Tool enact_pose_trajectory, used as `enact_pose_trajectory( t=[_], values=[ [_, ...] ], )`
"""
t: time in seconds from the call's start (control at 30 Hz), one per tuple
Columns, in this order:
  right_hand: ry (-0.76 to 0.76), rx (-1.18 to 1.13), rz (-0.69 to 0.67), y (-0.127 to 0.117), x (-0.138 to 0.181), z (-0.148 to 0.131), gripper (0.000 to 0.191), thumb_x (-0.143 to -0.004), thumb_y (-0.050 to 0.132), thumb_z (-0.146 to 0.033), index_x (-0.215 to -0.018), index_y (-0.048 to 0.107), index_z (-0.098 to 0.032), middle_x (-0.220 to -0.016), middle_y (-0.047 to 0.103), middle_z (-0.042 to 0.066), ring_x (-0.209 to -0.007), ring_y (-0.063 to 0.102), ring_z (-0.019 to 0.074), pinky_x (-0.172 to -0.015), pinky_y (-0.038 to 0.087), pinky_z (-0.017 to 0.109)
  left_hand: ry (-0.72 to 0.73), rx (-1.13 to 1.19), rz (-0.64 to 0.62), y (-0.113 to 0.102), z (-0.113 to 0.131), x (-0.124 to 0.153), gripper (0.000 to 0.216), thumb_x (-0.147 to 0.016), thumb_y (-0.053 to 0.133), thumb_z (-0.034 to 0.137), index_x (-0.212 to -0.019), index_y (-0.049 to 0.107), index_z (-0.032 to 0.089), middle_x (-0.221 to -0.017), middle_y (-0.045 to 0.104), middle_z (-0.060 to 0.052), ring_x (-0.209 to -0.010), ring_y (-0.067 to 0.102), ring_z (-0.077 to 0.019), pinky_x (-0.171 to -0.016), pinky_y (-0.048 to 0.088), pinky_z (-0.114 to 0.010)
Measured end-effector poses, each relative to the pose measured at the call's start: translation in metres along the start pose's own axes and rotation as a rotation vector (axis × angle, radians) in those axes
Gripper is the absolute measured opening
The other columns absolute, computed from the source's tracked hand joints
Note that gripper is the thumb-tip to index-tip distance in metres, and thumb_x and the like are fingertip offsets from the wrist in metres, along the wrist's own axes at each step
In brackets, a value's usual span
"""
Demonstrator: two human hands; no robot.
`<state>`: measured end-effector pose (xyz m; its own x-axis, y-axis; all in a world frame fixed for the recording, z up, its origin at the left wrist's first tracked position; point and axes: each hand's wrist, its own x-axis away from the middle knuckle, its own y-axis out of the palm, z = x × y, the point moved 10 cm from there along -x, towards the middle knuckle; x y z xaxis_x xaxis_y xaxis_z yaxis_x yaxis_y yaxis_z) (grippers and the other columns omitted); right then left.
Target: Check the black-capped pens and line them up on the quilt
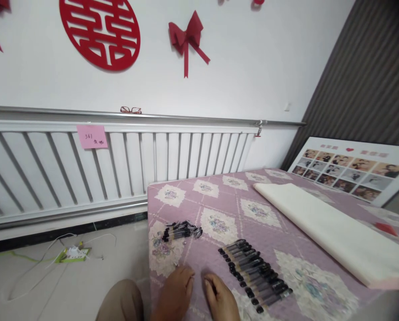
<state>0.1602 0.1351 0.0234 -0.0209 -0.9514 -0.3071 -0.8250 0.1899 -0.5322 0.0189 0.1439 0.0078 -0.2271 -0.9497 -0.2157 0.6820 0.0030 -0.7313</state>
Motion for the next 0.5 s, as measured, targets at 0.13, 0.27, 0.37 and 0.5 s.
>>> enact_pose_trajectory(
  t=[0.13, 0.27, 0.37, 0.5],
  values=[
    [0.005, -0.016, 0.005, 0.000, -0.002, 0.003, 0.020, -0.079, 0.053, -0.037, -0.080, 0.069, -0.026, -0.082, 0.073, 0.004, -0.076, 0.068, 0.0223, -0.069, 0.053, 0.028, -0.010, 0.086, 0.080, -0.009, -0.002, 0.001, 0.028, -0.087, 0.038, 0.016, -0.101, 0.062, 0.021, -0.103, 0.063, -0.006, -0.100, 0.056, -0.0178, -0.093, 0.042, -0.032],
    [0.002, -0.009, 0.007, 0.000, -0.003, 0.005, 0.020, -0.079, 0.053, -0.037, -0.079, 0.070, -0.027, -0.082, 0.073, 0.004, -0.076, 0.068, 0.0221, -0.069, 0.053, 0.028, -0.014, 0.153, 0.148, -0.019, -0.008, -0.003, 0.028, -0.086, 0.038, 0.015, -0.099, 0.062, 0.021, -0.100, 0.062, -0.006, -0.098, 0.056, -0.0180, -0.090, 0.045, -0.031],
    [0.001, 0.010, 0.013, -0.001, -0.002, 0.004, 0.020, -0.079, 0.053, -0.038, -0.079, 0.069, -0.027, -0.080, 0.073, 0.003, -0.074, 0.068, 0.0215, -0.068, 0.053, 0.027, -0.008, 0.105, 0.198, -0.030, -0.019, -0.015, 0.027, -0.086, 0.039, 0.015, -0.097, 0.063, 0.021, -0.096, 0.063, -0.006, -0.095, 0.057, -0.0187, -0.087, 0.046, -0.032],
    [0.006, 0.045, 0.013, -0.001, -0.003, 0.004, 0.021, -0.080, 0.052, -0.039, -0.078, 0.069, -0.026, -0.080, 0.072, 0.003, -0.074, 0.068, 0.0208, -0.068, 0.053, 0.026, -0.003, -0.115, 0.278, -0.049, -0.036, -0.042, 0.027, -0.086, 0.040, 0.015, -0.098, 0.064, 0.020, -0.099, 0.062, -0.008, -0.098, 0.055, -0.0221, -0.089, 0.043, -0.038]
  ],
)
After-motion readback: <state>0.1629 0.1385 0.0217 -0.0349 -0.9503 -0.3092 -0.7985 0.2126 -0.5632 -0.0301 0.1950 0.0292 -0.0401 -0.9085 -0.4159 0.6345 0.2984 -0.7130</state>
